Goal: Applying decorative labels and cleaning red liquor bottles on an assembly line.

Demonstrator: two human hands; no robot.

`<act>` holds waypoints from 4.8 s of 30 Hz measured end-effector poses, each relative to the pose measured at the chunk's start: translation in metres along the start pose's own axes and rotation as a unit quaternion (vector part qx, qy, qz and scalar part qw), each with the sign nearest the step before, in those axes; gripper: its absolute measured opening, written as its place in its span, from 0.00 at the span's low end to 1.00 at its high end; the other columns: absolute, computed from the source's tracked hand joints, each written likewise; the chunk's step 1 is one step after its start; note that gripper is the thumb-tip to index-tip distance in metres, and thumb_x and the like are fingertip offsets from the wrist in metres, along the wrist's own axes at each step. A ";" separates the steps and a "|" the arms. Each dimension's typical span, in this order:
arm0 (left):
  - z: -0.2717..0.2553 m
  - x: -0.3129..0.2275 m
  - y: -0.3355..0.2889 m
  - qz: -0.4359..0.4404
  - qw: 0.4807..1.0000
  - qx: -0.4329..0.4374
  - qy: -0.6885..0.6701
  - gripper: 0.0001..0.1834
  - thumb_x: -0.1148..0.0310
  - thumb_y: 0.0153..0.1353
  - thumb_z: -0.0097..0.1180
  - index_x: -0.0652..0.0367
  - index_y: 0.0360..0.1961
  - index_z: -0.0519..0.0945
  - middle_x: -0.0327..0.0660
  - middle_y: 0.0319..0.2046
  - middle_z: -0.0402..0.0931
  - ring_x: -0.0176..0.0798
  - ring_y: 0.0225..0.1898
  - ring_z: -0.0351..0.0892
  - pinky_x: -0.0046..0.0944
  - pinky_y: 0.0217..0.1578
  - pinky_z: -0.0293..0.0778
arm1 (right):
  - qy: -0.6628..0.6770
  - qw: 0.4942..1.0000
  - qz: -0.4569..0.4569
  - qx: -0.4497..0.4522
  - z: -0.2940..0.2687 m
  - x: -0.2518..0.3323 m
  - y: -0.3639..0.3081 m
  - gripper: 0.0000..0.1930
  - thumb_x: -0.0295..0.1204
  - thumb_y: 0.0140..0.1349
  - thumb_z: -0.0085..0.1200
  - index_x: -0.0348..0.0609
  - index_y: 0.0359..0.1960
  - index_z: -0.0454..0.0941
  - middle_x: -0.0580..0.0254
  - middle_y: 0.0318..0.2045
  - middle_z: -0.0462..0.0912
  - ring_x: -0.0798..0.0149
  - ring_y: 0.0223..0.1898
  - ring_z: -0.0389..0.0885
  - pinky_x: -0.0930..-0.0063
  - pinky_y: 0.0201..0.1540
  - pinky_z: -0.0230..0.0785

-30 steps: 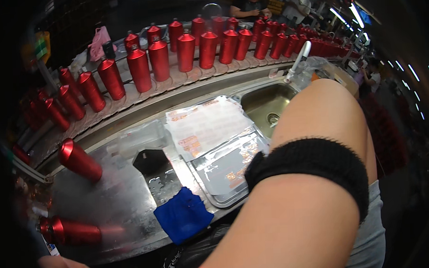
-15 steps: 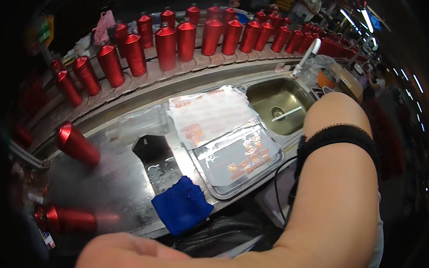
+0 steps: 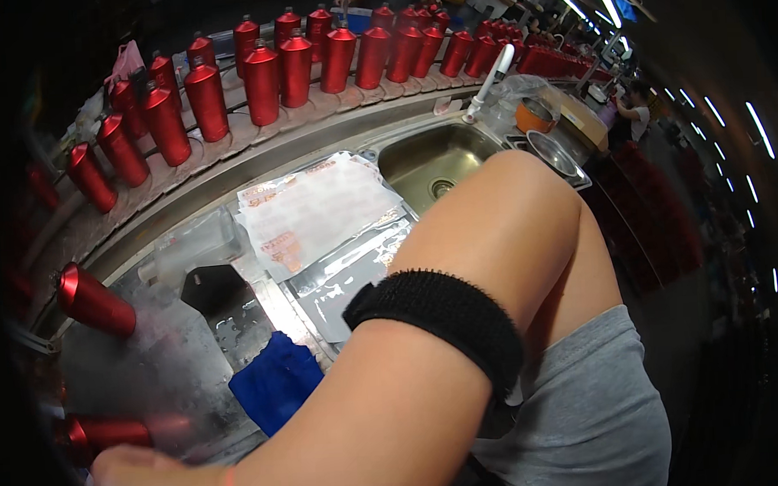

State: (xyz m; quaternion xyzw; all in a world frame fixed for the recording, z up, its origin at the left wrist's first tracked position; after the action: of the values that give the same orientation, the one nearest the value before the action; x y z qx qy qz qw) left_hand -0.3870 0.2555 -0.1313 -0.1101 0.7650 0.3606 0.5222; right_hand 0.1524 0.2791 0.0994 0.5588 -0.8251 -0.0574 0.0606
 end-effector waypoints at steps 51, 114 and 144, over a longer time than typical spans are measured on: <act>0.196 -0.109 0.015 0.117 0.978 -0.007 0.172 0.47 0.63 0.55 0.70 0.69 0.69 0.57 0.55 0.67 0.58 0.55 0.69 0.57 0.52 0.69 0.52 | 0.229 0.733 0.618 -0.169 0.096 -0.058 -0.183 0.04 0.21 0.54 0.61 0.33 0.30 0.81 0.62 0.18 0.78 0.75 0.20 0.68 0.78 0.24 0.58; 0.432 -0.215 -0.197 -0.370 0.734 0.521 -0.231 0.44 0.67 0.51 0.73 0.61 0.60 0.54 0.49 0.53 0.70 0.42 0.54 0.75 0.43 0.55 0.75 | 0.282 0.875 0.350 -0.181 0.172 -0.013 -0.153 0.56 0.38 0.48 0.73 0.36 0.73 0.48 0.35 0.55 0.75 0.41 0.43 0.84 0.60 0.37 0.79; 0.422 -0.207 -0.135 -0.060 0.893 0.446 -0.018 0.51 0.59 0.57 0.69 0.67 0.71 0.48 0.61 0.66 0.59 0.57 0.67 0.62 0.53 0.64 0.63 | -0.028 0.780 0.540 -0.315 0.092 -0.432 -0.062 0.52 0.56 0.49 0.66 0.35 0.68 0.56 0.33 0.55 0.73 0.39 0.53 0.79 0.52 0.53 0.74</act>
State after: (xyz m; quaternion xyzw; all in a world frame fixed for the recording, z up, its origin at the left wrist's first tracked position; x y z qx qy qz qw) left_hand 0.0790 0.3967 -0.0910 0.0949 0.8279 -0.0489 0.5506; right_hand 0.3536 0.6598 -0.0167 -0.0307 -0.9289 -0.2876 0.2314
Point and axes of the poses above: each hand's wrist, its own y-axis towards the middle knuckle, its own z-axis out of the palm, x = y × z, the point moved 5 cm from there along y, towards the middle knuckle
